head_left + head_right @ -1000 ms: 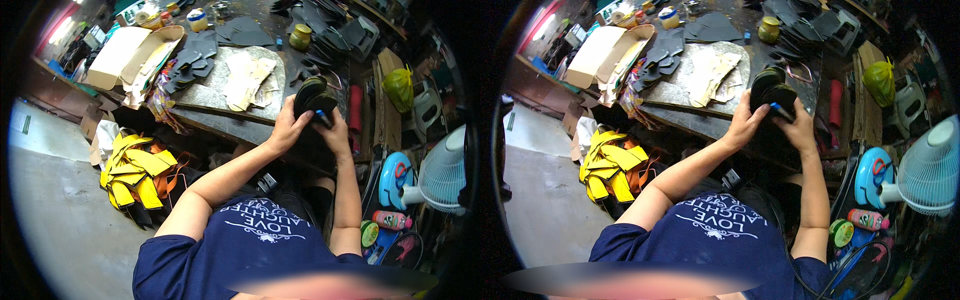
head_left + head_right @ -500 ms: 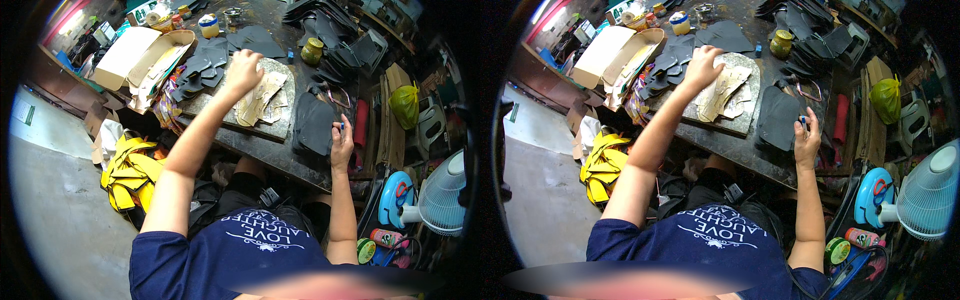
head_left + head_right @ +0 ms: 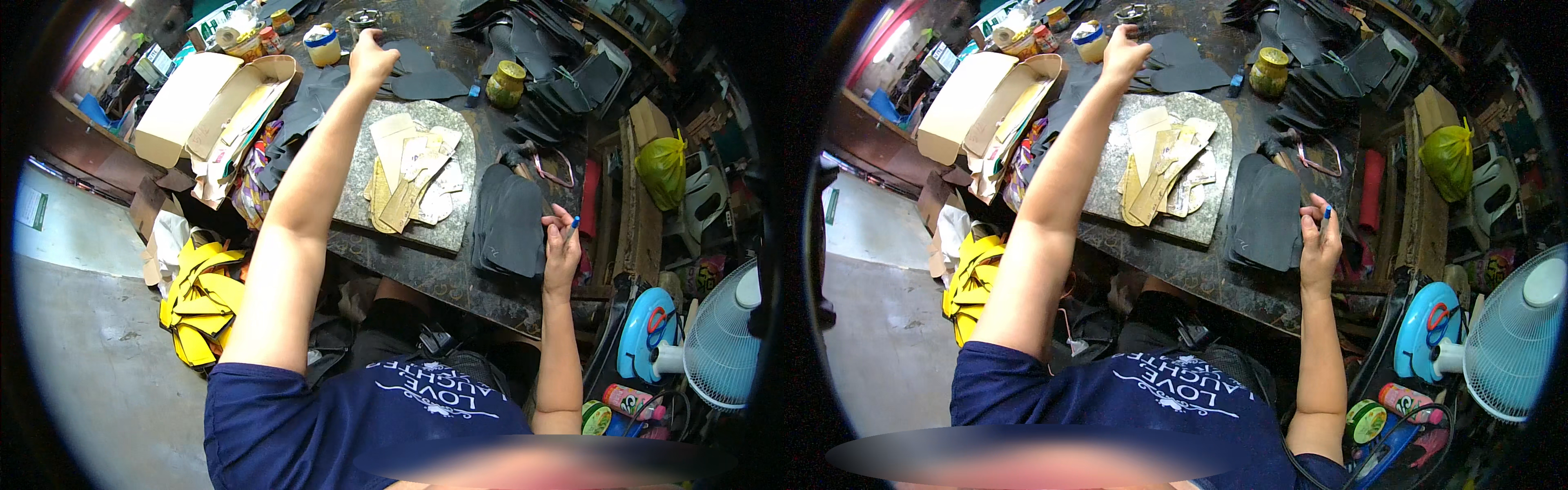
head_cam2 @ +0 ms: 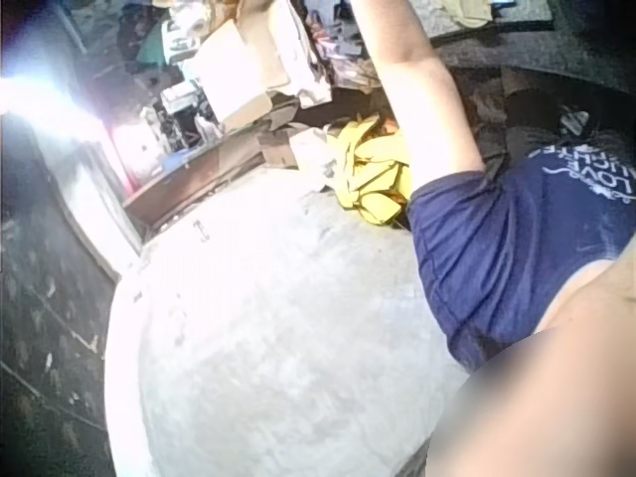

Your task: The person sorts and organizes various materials on a cluttered workbench. They handle an orange bag, yellow foam pieces, and black rubber-like sheets, moving them into piles. They also pick up and examine cardboard shoe insole templates, separating and stacking them.

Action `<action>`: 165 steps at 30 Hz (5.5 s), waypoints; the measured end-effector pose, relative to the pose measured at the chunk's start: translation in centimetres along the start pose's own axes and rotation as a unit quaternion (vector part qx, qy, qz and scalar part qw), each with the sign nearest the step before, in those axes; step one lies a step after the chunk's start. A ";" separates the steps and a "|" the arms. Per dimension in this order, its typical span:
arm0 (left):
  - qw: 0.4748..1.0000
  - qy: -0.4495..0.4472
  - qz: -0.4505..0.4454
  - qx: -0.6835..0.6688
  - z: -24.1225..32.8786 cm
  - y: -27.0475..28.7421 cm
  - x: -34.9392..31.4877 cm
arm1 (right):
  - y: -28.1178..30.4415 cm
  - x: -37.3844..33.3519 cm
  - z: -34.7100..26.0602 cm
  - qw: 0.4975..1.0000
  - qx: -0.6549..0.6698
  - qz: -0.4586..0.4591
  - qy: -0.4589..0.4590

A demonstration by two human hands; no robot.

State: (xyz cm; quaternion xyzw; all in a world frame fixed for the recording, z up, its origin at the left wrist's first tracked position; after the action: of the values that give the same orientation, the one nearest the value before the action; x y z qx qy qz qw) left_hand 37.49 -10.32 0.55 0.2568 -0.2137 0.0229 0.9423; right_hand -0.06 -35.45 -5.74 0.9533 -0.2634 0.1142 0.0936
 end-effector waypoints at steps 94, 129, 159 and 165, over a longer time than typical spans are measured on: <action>0.949 -0.129 -0.073 -0.279 8.8 0.5 -27.4 | -2.7 2.7 -5.7 0.957 -0.071 -0.167 -0.224; 0.865 0.103 -0.079 -0.484 8.1 3.2 -25.4 | 2.3 3.4 -6.0 0.982 0.100 -0.039 -0.154; 0.728 0.223 -0.231 -0.606 13.7 -0.2 -31.6 | -3.0 2.4 -5.0 0.948 -0.047 -0.231 -0.214; 0.726 0.212 -0.257 -0.601 13.3 0.0 -31.4 | -2.6 1.4 -6.4 0.979 -0.051 -0.155 -0.122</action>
State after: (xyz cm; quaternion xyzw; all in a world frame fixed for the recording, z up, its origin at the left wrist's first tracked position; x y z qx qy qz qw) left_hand 3.75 -14.76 -2.14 -0.3299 0.0962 -0.2995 0.8901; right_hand 1.34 -32.43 0.47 0.9833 -0.1277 -0.0327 0.1254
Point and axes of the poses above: each hand's wrist, its own x-axis towards the middle knuckle, its own y-axis out of the back of the hand, z = x × y, the point moved 2 cm from there along x, towards the middle knuckle, and after that the axes turned 3 degrees about -z, right-handed, at the moved point
